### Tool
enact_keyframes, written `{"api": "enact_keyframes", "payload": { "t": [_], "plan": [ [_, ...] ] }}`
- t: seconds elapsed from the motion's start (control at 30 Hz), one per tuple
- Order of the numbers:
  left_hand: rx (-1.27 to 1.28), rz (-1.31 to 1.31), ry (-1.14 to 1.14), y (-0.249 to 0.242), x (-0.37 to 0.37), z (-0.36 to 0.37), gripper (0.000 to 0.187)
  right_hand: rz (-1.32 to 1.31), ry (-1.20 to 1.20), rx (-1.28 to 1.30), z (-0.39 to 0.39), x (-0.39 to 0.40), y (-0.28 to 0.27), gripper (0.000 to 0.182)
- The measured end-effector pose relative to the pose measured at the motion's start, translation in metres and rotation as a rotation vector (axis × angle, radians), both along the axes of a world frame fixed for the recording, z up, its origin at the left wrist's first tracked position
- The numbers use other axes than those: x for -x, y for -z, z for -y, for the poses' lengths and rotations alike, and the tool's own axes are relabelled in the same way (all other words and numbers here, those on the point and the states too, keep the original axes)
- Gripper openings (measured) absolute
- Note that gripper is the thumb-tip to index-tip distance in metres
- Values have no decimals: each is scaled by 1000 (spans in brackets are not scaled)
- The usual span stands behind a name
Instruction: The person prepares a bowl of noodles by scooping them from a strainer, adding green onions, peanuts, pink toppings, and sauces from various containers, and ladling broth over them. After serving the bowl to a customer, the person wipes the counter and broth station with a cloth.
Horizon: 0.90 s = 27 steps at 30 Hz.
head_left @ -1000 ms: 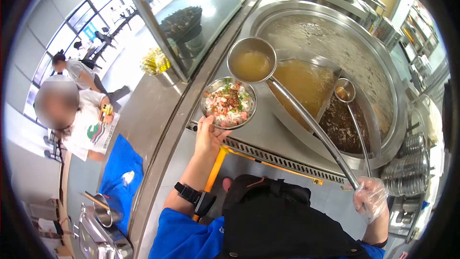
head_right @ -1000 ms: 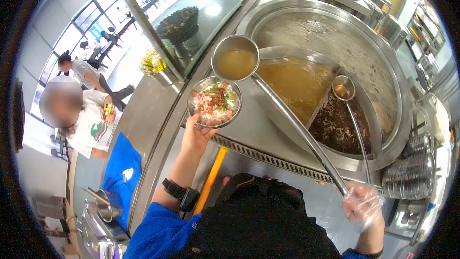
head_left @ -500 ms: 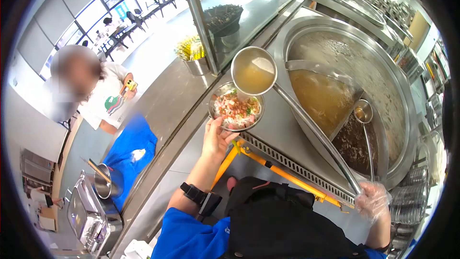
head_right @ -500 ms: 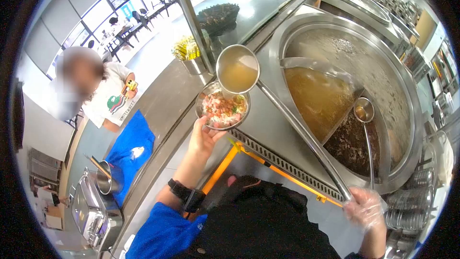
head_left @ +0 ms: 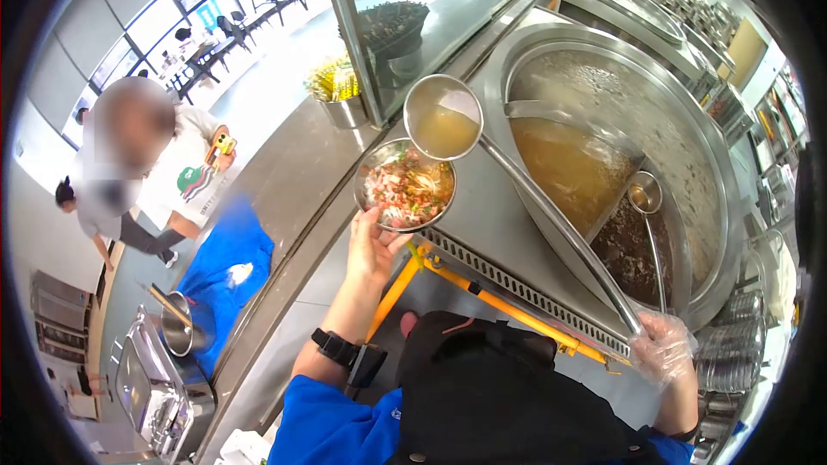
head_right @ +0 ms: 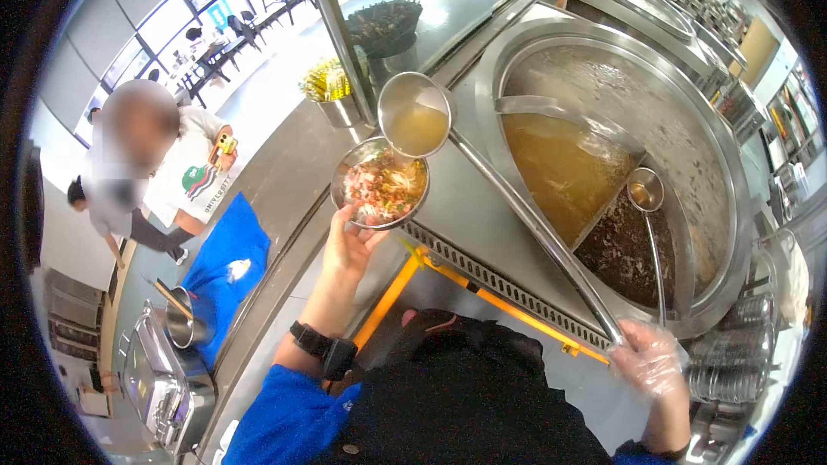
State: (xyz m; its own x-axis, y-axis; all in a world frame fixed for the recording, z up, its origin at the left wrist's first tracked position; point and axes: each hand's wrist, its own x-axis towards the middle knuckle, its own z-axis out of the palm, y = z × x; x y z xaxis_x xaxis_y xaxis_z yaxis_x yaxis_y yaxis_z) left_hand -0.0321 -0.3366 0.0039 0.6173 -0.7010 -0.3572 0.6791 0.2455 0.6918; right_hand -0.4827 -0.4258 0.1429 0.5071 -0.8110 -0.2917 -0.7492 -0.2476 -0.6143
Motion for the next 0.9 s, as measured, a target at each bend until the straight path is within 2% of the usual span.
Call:
{"api": "enact_keyframes", "payload": {
  "t": [0.03,0.23,0.5,0.63,0.73,0.77,0.83,0.9],
  "plan": [
    [6,-3,5,2,-1,1,43,12,54,-68,-2,-5,-6,32],
    [13,-4,27,3,-3,8,44,36,29,-2,-4,0,-2,34],
    [-8,-1,47,3,0,16,47,58,115,-76,-8,1,-4,33],
    [25,-53,57,13,-2,18,35,52,119,-123,-7,9,2,31],
    [37,-38,66,12,-4,20,33,222,99,-186,-6,21,15,28],
    [37,-38,73,10,-4,20,33,392,225,-450,-7,23,12,25],
    [26,-42,70,13,-4,20,33,496,338,-566,-12,17,12,24],
    [17,7,78,9,-3,19,46,612,421,-660,-18,6,8,26]
  ]
}}
